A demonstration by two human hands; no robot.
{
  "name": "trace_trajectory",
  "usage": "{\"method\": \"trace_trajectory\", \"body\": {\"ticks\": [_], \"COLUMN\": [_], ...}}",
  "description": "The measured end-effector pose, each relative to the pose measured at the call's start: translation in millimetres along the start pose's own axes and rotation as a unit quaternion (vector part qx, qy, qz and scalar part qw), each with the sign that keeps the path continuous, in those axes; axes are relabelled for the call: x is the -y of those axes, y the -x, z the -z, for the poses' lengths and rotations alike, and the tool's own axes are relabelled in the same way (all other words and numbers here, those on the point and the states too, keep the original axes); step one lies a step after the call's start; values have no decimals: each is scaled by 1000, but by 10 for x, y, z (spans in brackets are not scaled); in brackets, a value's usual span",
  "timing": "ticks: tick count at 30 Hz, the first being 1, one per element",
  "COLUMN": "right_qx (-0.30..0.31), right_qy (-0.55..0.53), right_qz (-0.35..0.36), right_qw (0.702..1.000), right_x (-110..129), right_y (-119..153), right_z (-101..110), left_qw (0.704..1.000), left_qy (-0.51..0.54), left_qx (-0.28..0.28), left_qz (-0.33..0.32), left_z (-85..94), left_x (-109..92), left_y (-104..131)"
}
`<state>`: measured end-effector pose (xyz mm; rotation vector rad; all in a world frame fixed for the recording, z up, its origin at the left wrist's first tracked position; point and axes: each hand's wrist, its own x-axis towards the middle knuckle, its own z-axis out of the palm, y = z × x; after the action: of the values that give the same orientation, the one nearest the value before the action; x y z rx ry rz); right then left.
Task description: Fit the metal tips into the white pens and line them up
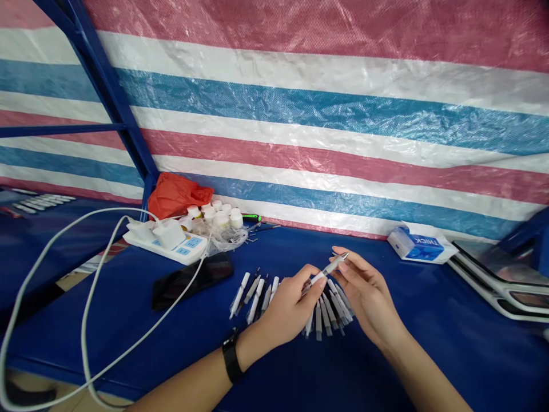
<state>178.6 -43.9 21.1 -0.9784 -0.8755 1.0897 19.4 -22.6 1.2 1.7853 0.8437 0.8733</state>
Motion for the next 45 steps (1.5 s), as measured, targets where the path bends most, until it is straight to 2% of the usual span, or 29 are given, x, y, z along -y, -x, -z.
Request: {"method": "trace_trajectory", "body": {"ticks": [13,19,27,34,45], "right_qx": [9,-6,15,-27,-27], "right_qy": [54,30,7,7,18], "right_qz": [8,-12,1,13,11], "right_qw": [998,999,1000,1000,999], "right_x": [-20,35,5,22,29], "right_y": [-21,0,-6,-19,-10], "right_z": [95,37,82,78,62], "left_qw": [1000,1000,1000,1000,999], "left_qy": [-7,-8,-12,-15,-24], "left_qx": [12,16,21,24,21], "left_qz": [-8,1,2,3,9], "left_z": [0,5,7,7,8], "left_x": [-14,-2,1,-5,-33], "left_y": [12,6,6,15,20]}}
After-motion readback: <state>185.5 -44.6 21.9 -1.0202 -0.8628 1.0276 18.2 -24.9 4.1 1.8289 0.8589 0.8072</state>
